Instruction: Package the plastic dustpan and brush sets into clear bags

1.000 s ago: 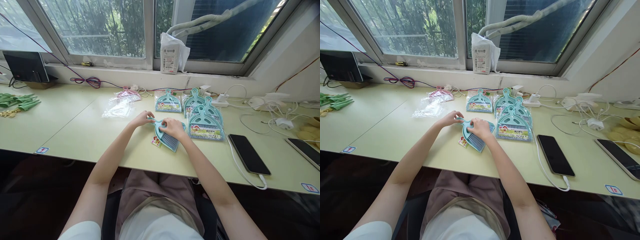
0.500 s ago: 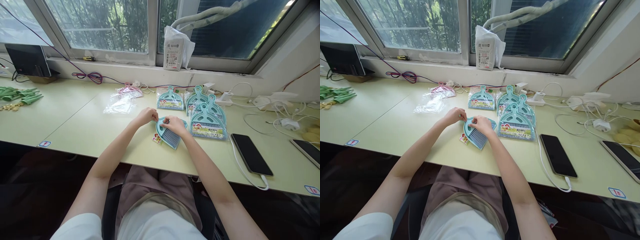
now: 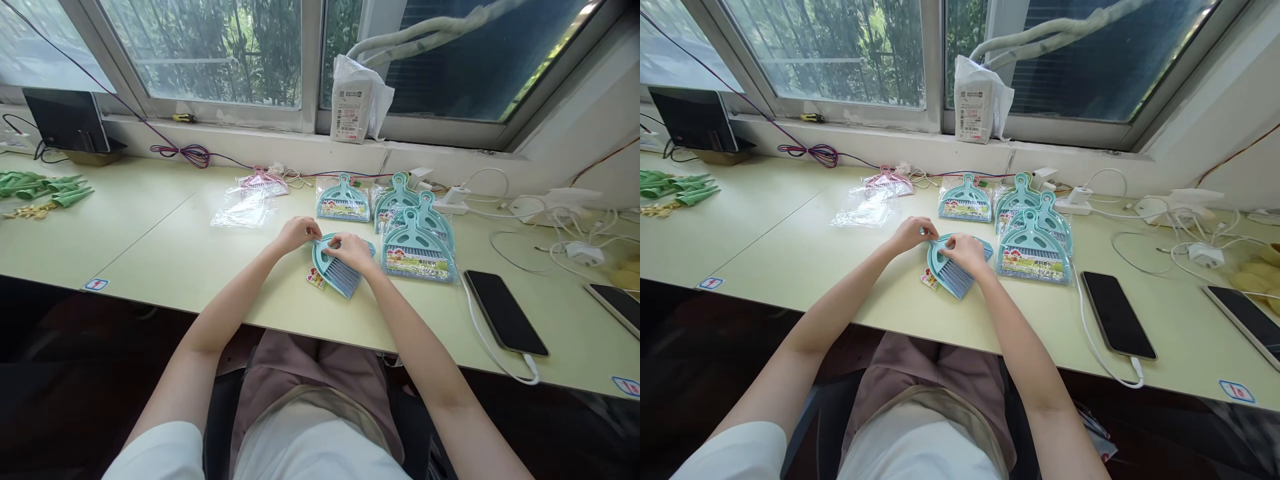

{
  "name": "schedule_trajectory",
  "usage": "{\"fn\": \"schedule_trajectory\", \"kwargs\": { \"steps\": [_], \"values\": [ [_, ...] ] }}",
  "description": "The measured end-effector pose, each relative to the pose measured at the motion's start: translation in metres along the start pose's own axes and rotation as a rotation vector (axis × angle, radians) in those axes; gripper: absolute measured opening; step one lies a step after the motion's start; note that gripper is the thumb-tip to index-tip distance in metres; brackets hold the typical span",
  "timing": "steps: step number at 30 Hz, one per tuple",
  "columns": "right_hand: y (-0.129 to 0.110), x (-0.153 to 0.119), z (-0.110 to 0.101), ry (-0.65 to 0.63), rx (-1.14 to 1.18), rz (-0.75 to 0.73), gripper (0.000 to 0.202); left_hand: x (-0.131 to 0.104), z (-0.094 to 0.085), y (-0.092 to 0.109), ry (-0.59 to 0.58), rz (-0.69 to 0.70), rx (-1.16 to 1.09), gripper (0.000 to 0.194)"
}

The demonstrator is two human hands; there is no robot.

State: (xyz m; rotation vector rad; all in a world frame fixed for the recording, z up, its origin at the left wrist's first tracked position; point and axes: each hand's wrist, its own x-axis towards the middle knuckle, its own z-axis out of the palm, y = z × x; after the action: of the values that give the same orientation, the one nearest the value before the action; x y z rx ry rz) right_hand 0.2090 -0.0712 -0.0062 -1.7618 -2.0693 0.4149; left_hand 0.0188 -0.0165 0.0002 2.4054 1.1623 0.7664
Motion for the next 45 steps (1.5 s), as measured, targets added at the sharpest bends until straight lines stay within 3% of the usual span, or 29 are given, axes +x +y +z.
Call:
{"fn": "schedule_trajectory", "kwargs": {
  "steps": [4,6,8,11,18,21,23,27,29,31,34,36,39,45],
  "values": [
    [0.001,0.001,-0.004,0.174,0.139,0.038,0.023,0.001,-0.003,0.001,0.532,-0.112,-0.118,0.036],
    [0.001,0.001,-0.008,0.326,0.232,0.055,0.026,0.004,-0.002,0.005,0.631,-0.152,-0.284,0.048],
    [0.0,0.001,-0.012,0.447,0.326,0.053,0.031,0.007,0.004,0.013,0.504,-0.153,-0.494,0.051],
    [-0.002,-0.002,-0.013,0.518,0.426,0.026,0.035,0.007,0.018,0.027,0.186,-0.133,-0.653,0.053],
    [-0.001,0.0,-0.007,0.515,0.463,0.031,0.036,-0.002,0.021,0.04,0.075,-0.079,-0.634,0.066],
    [-0.001,-0.001,-0.007,0.482,0.498,-0.002,0.033,-0.001,0.022,0.037,0.15,-0.096,-0.552,0.066],
    [-0.001,-0.003,-0.01,0.534,0.507,-0.006,0.034,0.002,0.023,0.033,0.243,-0.122,-0.613,0.058],
    [-0.001,-0.006,-0.014,0.654,0.422,0.071,0.039,0.007,0.014,0.012,0.519,-0.195,-0.692,0.042],
    [0.002,-0.004,-0.011,0.604,0.363,0.108,0.038,0.009,0.008,-0.003,0.677,-0.25,-0.653,0.037],
    [0.005,0.0,-0.005,0.463,0.288,0.109,0.033,0.01,0.004,-0.018,0.773,-0.319,-0.625,0.035],
    [0.01,0.004,0.009,0.208,0.117,0.093,0.03,0.011,0.004,-0.035,0.786,-0.392,-0.684,0.038],
    [0.013,0.006,0.015,0.116,0.022,0.085,0.036,0.011,0.007,-0.041,0.777,-0.413,-0.738,0.04],
    [0.017,0.008,0.016,0.078,0.006,0.099,0.038,0.011,0.011,-0.044,0.787,-0.434,-0.727,0.037],
    [0.026,0.015,0.01,0.081,0.212,0.099,0.047,0.011,0.015,-0.042,0.736,-0.396,-0.715,0.04]
  ]
}}
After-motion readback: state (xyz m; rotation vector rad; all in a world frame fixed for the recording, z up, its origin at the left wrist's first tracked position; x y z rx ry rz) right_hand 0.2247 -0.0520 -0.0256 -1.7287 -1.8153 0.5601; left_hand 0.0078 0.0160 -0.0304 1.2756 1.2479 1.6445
